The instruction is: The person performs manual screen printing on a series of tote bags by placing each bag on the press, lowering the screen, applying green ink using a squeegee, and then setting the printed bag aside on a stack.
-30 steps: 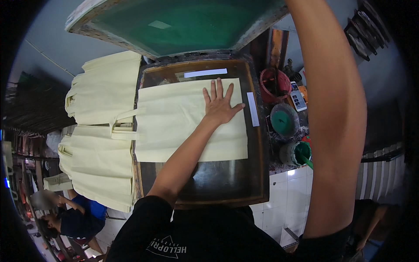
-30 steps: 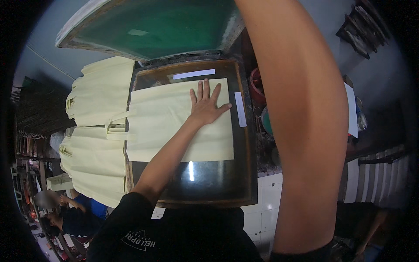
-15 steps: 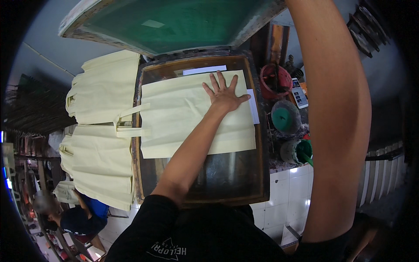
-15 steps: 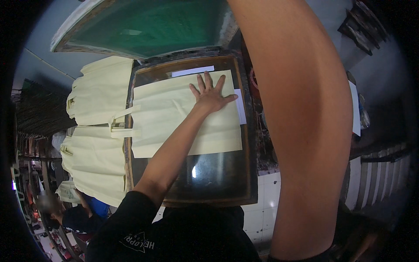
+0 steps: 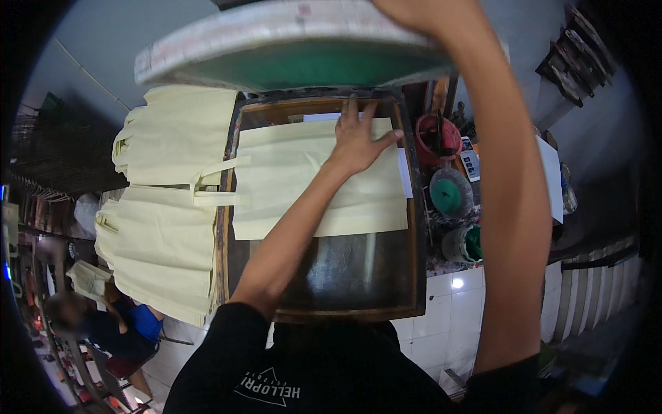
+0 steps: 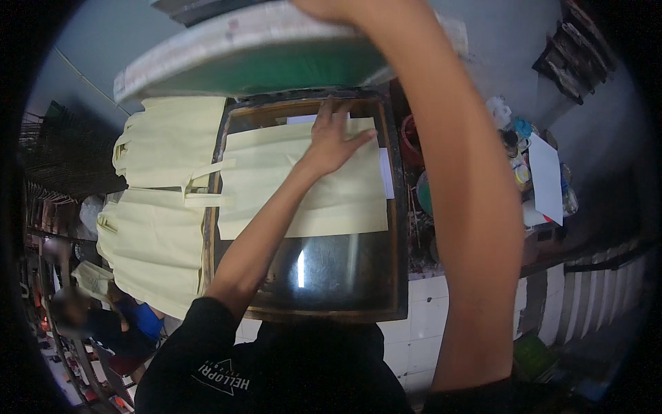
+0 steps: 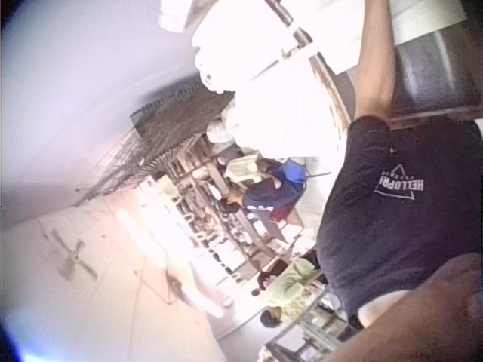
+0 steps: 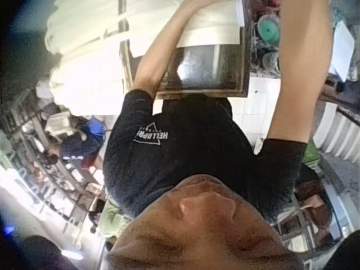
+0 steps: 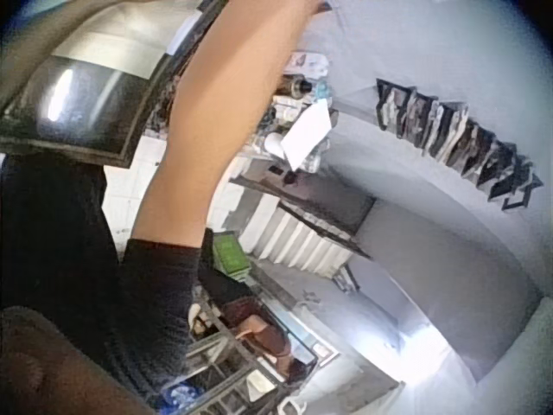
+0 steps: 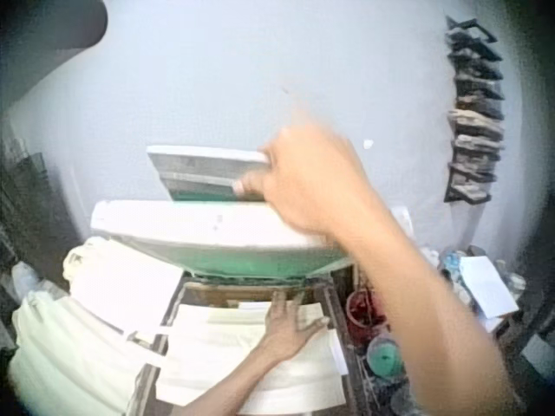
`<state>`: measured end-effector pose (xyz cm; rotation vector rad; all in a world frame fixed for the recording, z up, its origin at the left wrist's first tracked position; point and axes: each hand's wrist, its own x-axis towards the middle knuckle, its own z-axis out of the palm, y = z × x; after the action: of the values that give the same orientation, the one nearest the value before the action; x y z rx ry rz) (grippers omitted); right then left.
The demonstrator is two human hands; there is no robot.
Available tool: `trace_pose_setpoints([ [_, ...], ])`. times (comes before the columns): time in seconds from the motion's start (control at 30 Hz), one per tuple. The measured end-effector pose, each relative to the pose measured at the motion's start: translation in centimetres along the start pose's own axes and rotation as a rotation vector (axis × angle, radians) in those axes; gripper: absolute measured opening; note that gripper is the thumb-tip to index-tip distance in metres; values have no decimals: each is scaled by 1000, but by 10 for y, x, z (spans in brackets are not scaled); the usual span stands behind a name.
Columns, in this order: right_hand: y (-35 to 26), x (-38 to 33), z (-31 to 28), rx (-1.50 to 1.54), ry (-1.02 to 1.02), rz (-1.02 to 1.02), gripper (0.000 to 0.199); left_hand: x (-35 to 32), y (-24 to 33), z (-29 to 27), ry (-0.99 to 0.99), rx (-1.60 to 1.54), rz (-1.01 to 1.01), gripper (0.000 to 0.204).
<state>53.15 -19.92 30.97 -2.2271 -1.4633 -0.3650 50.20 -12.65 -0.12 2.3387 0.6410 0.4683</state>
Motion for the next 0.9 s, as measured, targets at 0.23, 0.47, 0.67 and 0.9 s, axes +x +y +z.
trace_pose_setpoints([
  [0.23,15,-170,106,127,257,-290,34,-232,-10,-105,38,-1185,-113,29],
  [0.47,27,-248,175,245,-126,-210,39,-298,-60,-34,-85,-1174,-607,32],
  [0.67,31,-239,210,186,-125,-289,43,-300,-66,-35,-157,-1138,-645,32],
  [0.9,97,-108,284,64,-107,-288,58,-294,-67,-44,-270,-1153,-674,33],
])
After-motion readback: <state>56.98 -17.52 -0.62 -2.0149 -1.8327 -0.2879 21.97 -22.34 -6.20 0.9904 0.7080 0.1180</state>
